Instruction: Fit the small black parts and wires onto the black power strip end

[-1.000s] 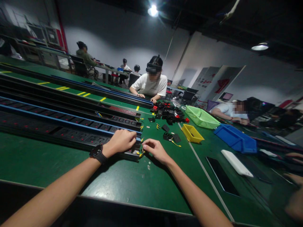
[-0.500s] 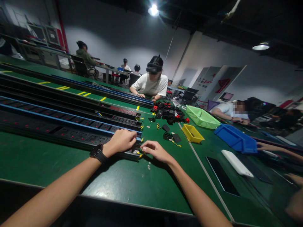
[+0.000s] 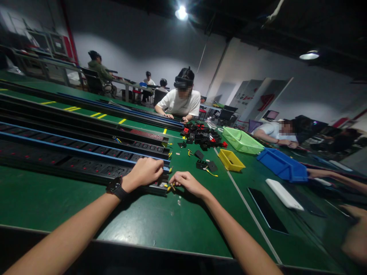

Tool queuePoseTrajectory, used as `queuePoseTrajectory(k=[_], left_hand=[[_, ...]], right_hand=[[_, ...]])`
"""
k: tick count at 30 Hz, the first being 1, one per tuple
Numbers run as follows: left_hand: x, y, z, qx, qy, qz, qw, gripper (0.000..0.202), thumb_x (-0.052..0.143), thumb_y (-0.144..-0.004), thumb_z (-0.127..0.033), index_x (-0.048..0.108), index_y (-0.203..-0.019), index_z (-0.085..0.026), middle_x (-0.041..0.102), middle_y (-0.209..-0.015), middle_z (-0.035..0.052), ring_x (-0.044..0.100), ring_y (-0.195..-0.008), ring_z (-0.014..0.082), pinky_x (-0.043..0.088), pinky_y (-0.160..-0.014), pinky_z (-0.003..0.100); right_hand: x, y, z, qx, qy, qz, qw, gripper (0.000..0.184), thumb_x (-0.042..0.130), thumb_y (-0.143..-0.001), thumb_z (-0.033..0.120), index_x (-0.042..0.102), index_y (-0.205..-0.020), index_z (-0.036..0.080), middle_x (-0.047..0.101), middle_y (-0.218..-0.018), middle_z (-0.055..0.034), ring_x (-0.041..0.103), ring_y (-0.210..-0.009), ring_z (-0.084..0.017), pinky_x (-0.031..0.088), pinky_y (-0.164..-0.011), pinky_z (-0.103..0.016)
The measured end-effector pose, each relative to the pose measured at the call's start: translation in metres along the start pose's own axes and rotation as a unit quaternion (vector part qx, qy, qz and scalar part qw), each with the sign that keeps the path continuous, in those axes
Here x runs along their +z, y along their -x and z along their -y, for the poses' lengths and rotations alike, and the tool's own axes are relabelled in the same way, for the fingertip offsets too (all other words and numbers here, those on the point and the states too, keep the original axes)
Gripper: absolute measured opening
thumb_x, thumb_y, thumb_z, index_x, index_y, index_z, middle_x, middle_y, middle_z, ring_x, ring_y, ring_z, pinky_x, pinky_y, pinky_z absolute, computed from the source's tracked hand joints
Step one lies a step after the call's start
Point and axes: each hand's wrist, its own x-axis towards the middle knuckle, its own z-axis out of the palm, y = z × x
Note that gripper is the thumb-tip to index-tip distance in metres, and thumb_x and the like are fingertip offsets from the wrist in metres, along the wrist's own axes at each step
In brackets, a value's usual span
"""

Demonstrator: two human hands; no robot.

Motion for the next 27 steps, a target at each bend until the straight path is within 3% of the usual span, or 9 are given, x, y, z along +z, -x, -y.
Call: queuePoseTrajectory(k=[4, 7, 12, 16, 19, 22, 25, 27], left_hand=[[-0.006, 0.001, -0.002, 0.009, -0.029, 0.007, 1.000, 0.024, 0.049, -0.098, -0.027, 0.072, -0.096, -0.021, 0.075, -0.081, 0.0072, 0.070, -0.072, 0.0228, 0.040, -0.063, 0.030], [-0.013, 0.004, -0.008, 0.039, -0.038, -0.007, 0.999, 0.023, 0.048, -0.099, -0.027, 0.069, -0.093, -0.020, 0.074, -0.082, 0.0070, 0.068, -0.072, 0.0214, 0.038, -0.062, 0.029], [-0.017, 0.012, -0.029, 0.111, -0.035, -0.035, 0.993, 0.028, 0.047, -0.101, -0.038, 0.066, -0.089, -0.020, 0.069, -0.089, 0.0067, 0.064, -0.075, 0.0196, 0.038, -0.061, 0.029], [-0.009, 0.017, -0.044, 0.120, -0.047, -0.010, 0.992, 0.031, 0.054, -0.096, -0.048, 0.064, -0.093, -0.019, 0.065, -0.099, 0.0096, 0.064, -0.083, 0.0231, 0.042, -0.062, 0.032], [-0.001, 0.020, -0.049, 0.114, -0.043, 0.008, 0.992, 0.027, 0.054, -0.095, -0.044, 0.063, -0.096, -0.019, 0.063, -0.104, 0.0116, 0.063, -0.089, 0.0252, 0.046, -0.065, 0.033], [0.005, 0.022, -0.051, 0.093, -0.041, 0.020, 0.995, 0.021, 0.052, -0.095, -0.037, 0.061, -0.097, -0.019, 0.063, -0.106, 0.0125, 0.063, -0.092, 0.0258, 0.047, -0.066, 0.034], [0.007, 0.022, -0.051, 0.081, -0.038, 0.018, 0.996, 0.017, 0.051, -0.095, -0.032, 0.060, -0.097, -0.019, 0.062, -0.106, 0.0123, 0.063, -0.091, 0.0248, 0.048, -0.067, 0.034], [0.008, 0.022, -0.051, 0.078, -0.033, 0.016, 0.996, 0.015, 0.051, -0.093, -0.030, 0.060, -0.096, -0.019, 0.062, -0.105, 0.0118, 0.062, -0.091, 0.0245, 0.049, -0.068, 0.034]], right_hand=[[-0.015, -0.001, -0.003, 0.018, -0.037, -0.039, 0.998, 0.065, 0.065, -0.085, 0.080, 0.081, -0.094, 0.017, 0.071, -0.083, -0.0067, 0.059, -0.071, -0.016, 0.047, -0.068, -0.029], [-0.048, 0.002, -0.006, 0.023, -0.056, -0.157, 0.986, 0.064, 0.068, -0.082, 0.079, 0.081, -0.091, 0.018, 0.071, -0.083, -0.0062, 0.059, -0.069, -0.015, 0.047, -0.065, -0.028], [-0.117, 0.019, -0.024, 0.027, -0.095, -0.425, 0.900, 0.059, 0.071, -0.079, 0.076, 0.074, -0.084, 0.017, 0.065, -0.069, -0.0029, 0.053, -0.054, -0.011, 0.039, -0.049, -0.023], [-0.151, 0.035, -0.043, 0.076, -0.094, -0.554, 0.824, 0.050, 0.067, -0.083, 0.067, 0.070, -0.080, 0.016, 0.056, -0.059, 0.0018, 0.044, -0.045, -0.008, 0.032, -0.042, -0.022], [-0.161, 0.041, -0.054, 0.103, -0.075, -0.588, 0.799, 0.046, 0.062, -0.085, 0.062, 0.069, -0.079, 0.017, 0.055, -0.060, 0.0023, 0.041, -0.043, -0.008, 0.032, -0.042, -0.023], [-0.163, 0.041, -0.061, 0.113, 0.005, -0.588, 0.801, 0.046, 0.055, -0.087, 0.060, 0.071, -0.082, 0.017, 0.062, -0.066, -0.0018, 0.050, -0.050, -0.013, 0.038, -0.049, -0.025], [-0.161, 0.041, -0.064, 0.115, 0.181, -0.554, 0.805, 0.041, 0.046, -0.094, 0.046, 0.075, -0.095, 0.017, 0.074, -0.088, -0.0093, 0.066, -0.079, -0.022, 0.049, -0.070, -0.030], [-0.158, 0.042, -0.065, 0.127, 0.314, -0.506, 0.793, 0.038, 0.042, -0.096, 0.030, 0.076, -0.109, 0.016, 0.076, -0.106, -0.0124, 0.067, -0.101, -0.026, 0.049, -0.087, -0.033]])
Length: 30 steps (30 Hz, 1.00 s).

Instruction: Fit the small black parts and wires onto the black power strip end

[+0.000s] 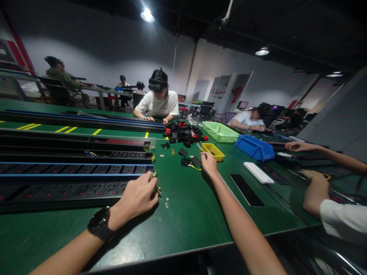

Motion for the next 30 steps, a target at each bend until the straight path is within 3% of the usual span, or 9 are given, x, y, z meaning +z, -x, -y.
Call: queuePoseTrajectory(k=[2, 5, 12, 16, 19, 22, 26, 30], left_hand=[[0.001, 0.000, -0.001, -0.008, 0.001, 0.001, 1.000, 0.014, 0.051, -0.091, -0.029, 0.060, -0.096, -0.019, 0.061, -0.104, 0.0118, 0.062, -0.091, 0.0251, 0.049, -0.069, 0.034], [0.001, 0.000, -0.002, -0.013, -0.014, 0.009, 1.000, 0.015, 0.051, -0.091, -0.029, 0.060, -0.097, -0.018, 0.062, -0.103, 0.0130, 0.062, -0.091, 0.0261, 0.050, -0.069, 0.035], [0.004, 0.000, -0.001, 0.010, -0.015, 0.003, 1.000, 0.010, 0.050, -0.089, -0.023, 0.058, -0.092, -0.019, 0.064, -0.100, 0.0118, 0.062, -0.088, 0.0237, 0.050, -0.070, 0.034], [0.008, 0.000, 0.001, 0.015, -0.001, -0.009, 1.000, 0.008, 0.050, -0.089, -0.023, 0.058, -0.090, -0.019, 0.063, -0.097, 0.0103, 0.061, -0.085, 0.0226, 0.048, -0.068, 0.033], [0.009, 0.000, 0.001, 0.014, 0.012, -0.013, 1.000, 0.008, 0.051, -0.089, -0.023, 0.058, -0.089, -0.019, 0.063, -0.096, 0.0099, 0.061, -0.083, 0.0225, 0.047, -0.067, 0.033], [0.008, 0.000, 0.000, 0.007, 0.017, -0.009, 1.000, 0.008, 0.052, -0.089, -0.024, 0.059, -0.089, -0.019, 0.064, -0.096, 0.0099, 0.062, -0.083, 0.0228, 0.046, -0.066, 0.033], [0.005, 0.000, -0.002, 0.006, 0.008, -0.003, 1.000, 0.009, 0.051, -0.089, -0.024, 0.059, -0.089, -0.019, 0.065, -0.098, 0.0105, 0.063, -0.084, 0.0233, 0.046, -0.066, 0.033], [0.005, 0.000, -0.002, 0.010, 0.007, -0.006, 1.000, 0.010, 0.051, -0.089, -0.023, 0.060, -0.090, -0.018, 0.065, -0.099, 0.0105, 0.064, -0.085, 0.0233, 0.046, -0.066, 0.033]], right_hand=[[0.001, 0.005, 0.000, -0.039, 0.106, 0.023, 0.993, 0.043, 0.041, -0.094, 0.018, 0.073, -0.122, 0.015, 0.074, -0.116, -0.0149, 0.065, -0.111, -0.028, 0.046, -0.096, -0.036], [0.003, 0.013, 0.002, -0.057, 0.190, 0.051, 0.979, 0.046, 0.041, -0.095, 0.013, 0.070, -0.131, 0.013, 0.071, -0.119, -0.0175, 0.062, -0.113, -0.029, 0.044, -0.098, -0.037], [0.010, 0.026, 0.027, -0.165, 0.193, 0.114, 0.960, 0.043, 0.039, -0.107, 0.030, 0.064, -0.141, 0.019, 0.067, -0.137, -0.0134, 0.053, -0.123, -0.029, 0.040, -0.100, -0.040], [0.010, 0.030, 0.038, -0.200, 0.210, 0.132, 0.948, 0.033, 0.049, -0.104, 0.032, 0.074, -0.122, 0.021, 0.070, -0.129, -0.0120, 0.052, -0.122, -0.029, 0.038, -0.099, -0.041], [0.005, 0.029, 0.038, -0.189, 0.234, 0.124, 0.945, 0.025, 0.053, -0.100, 0.028, 0.077, -0.100, 0.021, 0.071, -0.120, -0.0126, 0.053, -0.118, -0.029, 0.038, -0.095, -0.039], [0.001, 0.027, 0.032, -0.170, 0.246, 0.126, 0.946, 0.024, 0.055, -0.098, 0.026, 0.078, -0.095, 0.020, 0.071, -0.116, -0.0125, 0.055, -0.113, -0.028, 0.038, -0.091, -0.038], [0.003, 0.025, 0.028, -0.169, 0.237, 0.119, 0.949, 0.030, 0.052, -0.099, 0.025, 0.076, -0.117, 0.020, 0.070, -0.124, -0.0134, 0.055, -0.116, -0.028, 0.039, -0.092, -0.038], [0.013, 0.025, 0.031, -0.224, 0.235, 0.122, 0.938, 0.041, 0.048, -0.103, 0.021, 0.065, -0.140, 0.022, 0.070, -0.135, -0.0129, 0.051, -0.126, -0.030, 0.032, -0.106, -0.046]])
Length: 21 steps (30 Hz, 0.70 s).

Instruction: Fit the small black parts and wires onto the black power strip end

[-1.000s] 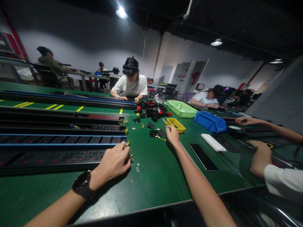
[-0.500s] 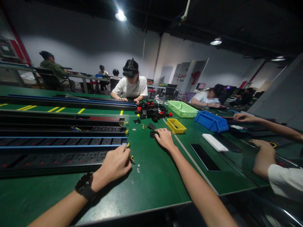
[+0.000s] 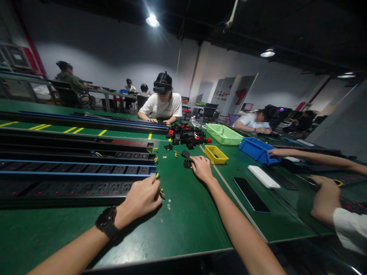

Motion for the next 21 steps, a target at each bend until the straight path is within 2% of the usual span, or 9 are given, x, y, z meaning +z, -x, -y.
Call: queuePoseTrajectory(k=[3, 8, 11, 13, 15, 17, 19, 21], left_hand=[[0.001, 0.000, 0.000, -0.002, 0.005, -0.002, 1.000, 0.009, 0.053, -0.088, -0.023, 0.060, -0.089, -0.019, 0.066, -0.098, 0.0099, 0.064, -0.084, 0.0227, 0.046, -0.066, 0.033], [0.000, 0.000, 0.001, 0.000, 0.005, -0.006, 1.000, 0.008, 0.053, -0.088, -0.024, 0.060, -0.088, -0.019, 0.066, -0.098, 0.0091, 0.063, -0.083, 0.0213, 0.045, -0.065, 0.031], [-0.001, 0.000, 0.001, -0.002, 0.004, -0.001, 1.000, 0.008, 0.053, -0.089, -0.024, 0.060, -0.089, -0.020, 0.066, -0.098, 0.0090, 0.064, -0.083, 0.0216, 0.045, -0.064, 0.032], [-0.001, 0.000, 0.000, -0.003, 0.003, 0.001, 1.000, 0.008, 0.053, -0.089, -0.024, 0.060, -0.089, -0.019, 0.066, -0.099, 0.0092, 0.064, -0.084, 0.0222, 0.045, -0.064, 0.032], [-0.001, 0.000, 0.000, 0.000, 0.002, -0.001, 1.000, 0.009, 0.052, -0.090, -0.024, 0.059, -0.089, -0.019, 0.066, -0.099, 0.0094, 0.064, -0.084, 0.0227, 0.045, -0.064, 0.033], [-0.001, 0.000, 0.000, 0.003, 0.001, -0.002, 1.000, 0.009, 0.052, -0.090, -0.024, 0.059, -0.089, -0.019, 0.066, -0.099, 0.0096, 0.065, -0.084, 0.0232, 0.045, -0.064, 0.033], [-0.002, 0.000, 0.000, 0.006, -0.004, 0.001, 1.000, 0.009, 0.052, -0.090, -0.024, 0.059, -0.090, -0.019, 0.066, -0.099, 0.0100, 0.065, -0.084, 0.0237, 0.046, -0.065, 0.034], [-0.003, 0.001, 0.000, 0.014, -0.012, 0.005, 1.000, 0.010, 0.052, -0.090, -0.024, 0.060, -0.092, -0.019, 0.066, -0.100, 0.0105, 0.065, -0.086, 0.0243, 0.046, -0.066, 0.034]], right_hand=[[-0.001, -0.004, 0.008, -0.025, 0.020, 0.015, 0.999, 0.036, 0.052, -0.103, 0.024, 0.070, -0.134, 0.025, 0.074, -0.126, -0.0124, 0.051, -0.123, -0.033, 0.026, -0.111, -0.053], [-0.009, -0.003, 0.024, -0.054, -0.015, 0.062, 0.997, 0.030, 0.054, -0.102, 0.026, 0.076, -0.122, 0.023, 0.076, -0.116, -0.0137, 0.056, -0.112, -0.031, 0.038, -0.099, -0.045], [-0.010, -0.001, 0.034, -0.063, -0.122, 0.064, 0.988, 0.033, 0.052, -0.100, 0.021, 0.076, -0.123, 0.020, 0.074, -0.119, -0.0131, 0.060, -0.112, -0.028, 0.043, -0.099, -0.040], [-0.009, 0.001, 0.039, -0.054, -0.234, 0.050, 0.970, 0.040, 0.050, -0.098, 0.018, 0.071, -0.132, 0.019, 0.073, -0.118, -0.0116, 0.063, -0.107, -0.024, 0.046, -0.097, -0.039], [-0.011, 0.002, 0.044, -0.022, -0.357, 0.064, 0.932, 0.052, 0.049, -0.094, 0.017, 0.061, -0.144, 0.019, 0.072, -0.104, -0.0079, 0.065, -0.091, -0.021, 0.051, -0.086, -0.036], [-0.017, 0.004, 0.047, 0.015, -0.475, 0.115, 0.872, 0.062, 0.053, -0.089, 0.019, 0.053, -0.152, 0.018, 0.068, -0.089, -0.0023, 0.062, -0.073, -0.016, 0.050, -0.071, -0.031], [-0.025, 0.007, 0.050, 0.034, -0.569, 0.182, 0.801, 0.064, 0.060, -0.085, 0.022, 0.053, -0.149, 0.018, 0.064, -0.081, 0.0018, 0.061, -0.064, -0.013, 0.048, -0.062, -0.026], [-0.034, 0.011, 0.052, 0.035, -0.618, 0.253, 0.743, 0.058, 0.070, -0.082, 0.027, 0.058, -0.138, 0.018, 0.064, -0.076, 0.0036, 0.064, -0.062, -0.013, 0.048, -0.060, -0.025]])
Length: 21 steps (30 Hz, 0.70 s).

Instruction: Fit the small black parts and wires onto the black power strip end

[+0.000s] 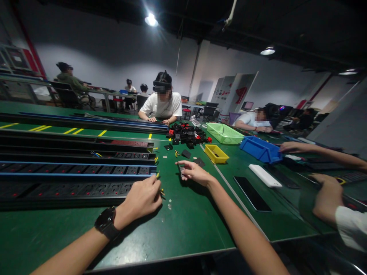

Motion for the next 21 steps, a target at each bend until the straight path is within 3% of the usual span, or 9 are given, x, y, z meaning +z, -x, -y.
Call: queuePoseTrajectory(k=[3, 5, 9, 12, 14, 17, 21], left_hand=[[-0.002, 0.002, 0.001, 0.014, -0.007, 0.005, 1.000, 0.018, 0.057, -0.092, -0.035, 0.061, -0.096, -0.018, 0.065, -0.103, 0.0118, 0.066, -0.090, 0.0259, 0.048, -0.068, 0.035], [-0.002, 0.002, 0.002, 0.023, -0.001, 0.007, 1.000, 0.037, 0.062, -0.092, -0.053, 0.061, -0.098, -0.017, 0.065, -0.105, 0.0126, 0.066, -0.092, 0.0275, 0.049, -0.071, 0.036], [0.000, 0.003, 0.005, 0.033, 0.011, 0.013, 0.999, 0.077, 0.056, -0.079, -0.090, 0.063, -0.099, -0.016, 0.065, -0.105, 0.0138, 0.066, -0.092, 0.0304, 0.051, -0.073, 0.037], [0.001, 0.003, 0.006, 0.038, 0.014, 0.013, 0.999, 0.085, 0.051, -0.075, -0.096, 0.064, -0.099, -0.015, 0.065, -0.106, 0.0145, 0.066, -0.091, 0.0311, 0.051, -0.072, 0.038], [0.001, 0.003, 0.005, 0.038, 0.012, 0.013, 0.999, 0.084, 0.052, -0.077, -0.095, 0.064, -0.099, -0.015, 0.065, -0.106, 0.0142, 0.066, -0.091, 0.0311, 0.051, -0.072, 0.038], [-0.002, 0.002, 0.003, 0.038, 0.009, 0.017, 0.999, 0.075, 0.055, -0.082, -0.088, 0.063, -0.101, -0.016, 0.065, -0.104, 0.0129, 0.066, -0.092, 0.0305, 0.052, -0.073, 0.038], [-0.004, 0.003, 0.001, 0.032, 0.002, 0.012, 0.999, 0.049, 0.059, -0.094, -0.065, 0.062, -0.102, -0.016, 0.065, -0.105, 0.0120, 0.066, -0.093, 0.0291, 0.052, -0.073, 0.038]], right_hand=[[0.003, 0.009, 0.007, 0.055, -0.005, 0.105, 0.993, 0.046, 0.080, -0.080, 0.039, 0.061, -0.116, 0.018, 0.068, -0.071, 0.0026, 0.068, -0.060, -0.015, 0.050, -0.056, -0.024], [0.007, 0.012, 0.009, 0.073, 0.024, 0.156, 0.985, 0.045, 0.084, -0.078, 0.046, 0.061, -0.105, 0.017, 0.071, -0.073, 0.0001, 0.067, -0.058, -0.014, 0.048, -0.053, -0.022], [0.021, 0.011, 0.005, 0.084, 0.041, 0.215, 0.972, 0.051, 0.089, -0.074, 0.050, 0.061, -0.100, 0.017, 0.073, -0.076, -0.0002, 0.062, -0.054, -0.010, 0.046, -0.051, -0.019], [0.034, 0.008, 0.000, 0.089, 0.057, 0.242, 0.965, 0.052, 0.088, -0.075, 0.052, 0.061, -0.103, 0.017, 0.071, -0.074, 0.0010, 0.059, -0.056, -0.011, 0.046, -0.053, -0.021], [0.041, 0.006, -0.002, 0.049, 0.101, 0.227, 0.967, 0.045, 0.085, -0.080, 0.051, 0.064, -0.101, 0.017, 0.069, -0.076, 0.0013, 0.058, -0.062, -0.012, 0.045, -0.056, -0.021], [0.047, 0.005, -0.004, -0.070, 0.221, 0.145, 0.962, 0.030, 0.085, -0.083, 0.041, 0.070, -0.095, 0.018, 0.065, -0.088, -0.0005, 0.059, -0.078, -0.015, 0.045, -0.068, -0.024], [0.055, 0.003, -0.010, -0.147, 0.312, 0.067, 0.936, 0.016, 0.086, -0.084, 0.029, 0.076, -0.092, 0.020, 0.063, -0.094, -0.0011, 0.059, -0.089, -0.017, 0.044, -0.076, -0.026]])
